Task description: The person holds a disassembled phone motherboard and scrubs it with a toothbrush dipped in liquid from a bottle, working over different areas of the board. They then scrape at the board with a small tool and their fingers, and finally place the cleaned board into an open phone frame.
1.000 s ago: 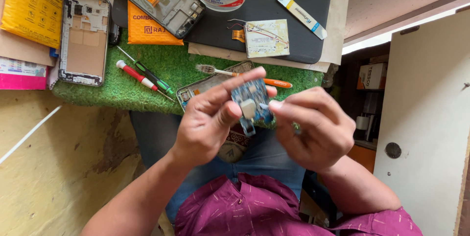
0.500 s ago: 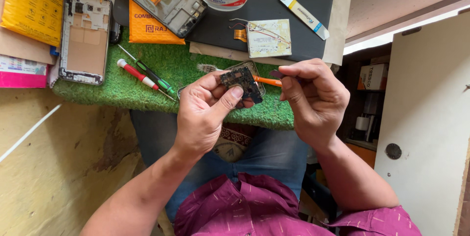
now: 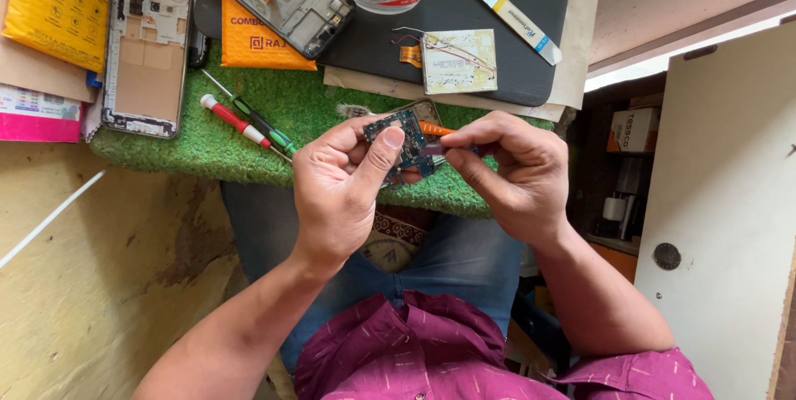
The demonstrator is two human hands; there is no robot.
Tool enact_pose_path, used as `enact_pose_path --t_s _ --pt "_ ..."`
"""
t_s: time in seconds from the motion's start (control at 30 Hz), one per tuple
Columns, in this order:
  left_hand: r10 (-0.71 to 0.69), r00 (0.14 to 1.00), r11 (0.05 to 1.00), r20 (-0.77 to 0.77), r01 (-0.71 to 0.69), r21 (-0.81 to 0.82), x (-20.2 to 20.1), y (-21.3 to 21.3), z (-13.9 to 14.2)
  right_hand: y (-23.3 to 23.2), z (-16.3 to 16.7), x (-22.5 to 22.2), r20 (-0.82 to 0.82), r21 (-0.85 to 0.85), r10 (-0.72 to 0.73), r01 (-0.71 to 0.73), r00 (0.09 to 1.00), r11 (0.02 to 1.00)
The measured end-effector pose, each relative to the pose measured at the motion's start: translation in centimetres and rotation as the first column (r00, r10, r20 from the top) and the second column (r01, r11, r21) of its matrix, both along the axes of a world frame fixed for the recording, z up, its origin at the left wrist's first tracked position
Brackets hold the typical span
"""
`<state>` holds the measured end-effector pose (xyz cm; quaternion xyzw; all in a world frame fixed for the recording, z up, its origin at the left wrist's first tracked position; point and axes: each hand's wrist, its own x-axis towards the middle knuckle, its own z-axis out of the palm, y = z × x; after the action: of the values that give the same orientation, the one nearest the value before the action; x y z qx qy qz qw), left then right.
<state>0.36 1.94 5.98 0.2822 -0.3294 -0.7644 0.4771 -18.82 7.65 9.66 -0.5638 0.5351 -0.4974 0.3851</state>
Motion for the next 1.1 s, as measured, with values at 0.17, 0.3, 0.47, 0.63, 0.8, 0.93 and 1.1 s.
enact_pose_path --t_s 0.17,0.3,0.47,0.63,0.8,0.93,1.1 --pt "0.021 1.000 0.999 -0.020 -0.022 -0.043 0.4 0.0 0.7 -0.3 0.5 -0.2 -0.109 0.062 0.026 -0.019 0.994 0.998" --pt "0.026 0.999 0.999 0.024 -0.025 -0.035 0.5 0.0 1.1 0.0 0.9 -0.2 -0.031 0.071 0.046 -0.044 0.998 0.997" --pt "0.021 0.983 0.996 0.184 -0.004 -0.093 0.6 0.3 1.7 0.1 1.1 0.0 -0.087 0.028 0.078 -0.076 0.993 0.997" --pt "-0.009 0.975 0.996 0.222 0.029 -0.084 0.6 0.7 2.3 -0.2 1.2 0.0 -0.184 -0.025 0.091 -0.097 0.979 0.995" --pt "-0.030 0.974 0.995 0.226 0.050 -0.083 0.7 0.7 2.4 -0.2 1.5 -0.1 -0.167 -0.032 0.172 -0.180 0.971 0.983" --pt "-0.037 0.974 0.995 0.225 0.057 -0.086 0.7 0.6 2.4 -0.2 1.5 0.0 -0.205 -0.026 0.119 -0.126 0.971 0.992" --pt "-0.049 0.975 0.993 0.219 0.070 -0.091 0.8 0.7 2.5 -0.2 1.6 0.0 -0.236 0.028 0.092 -0.088 0.967 0.996"
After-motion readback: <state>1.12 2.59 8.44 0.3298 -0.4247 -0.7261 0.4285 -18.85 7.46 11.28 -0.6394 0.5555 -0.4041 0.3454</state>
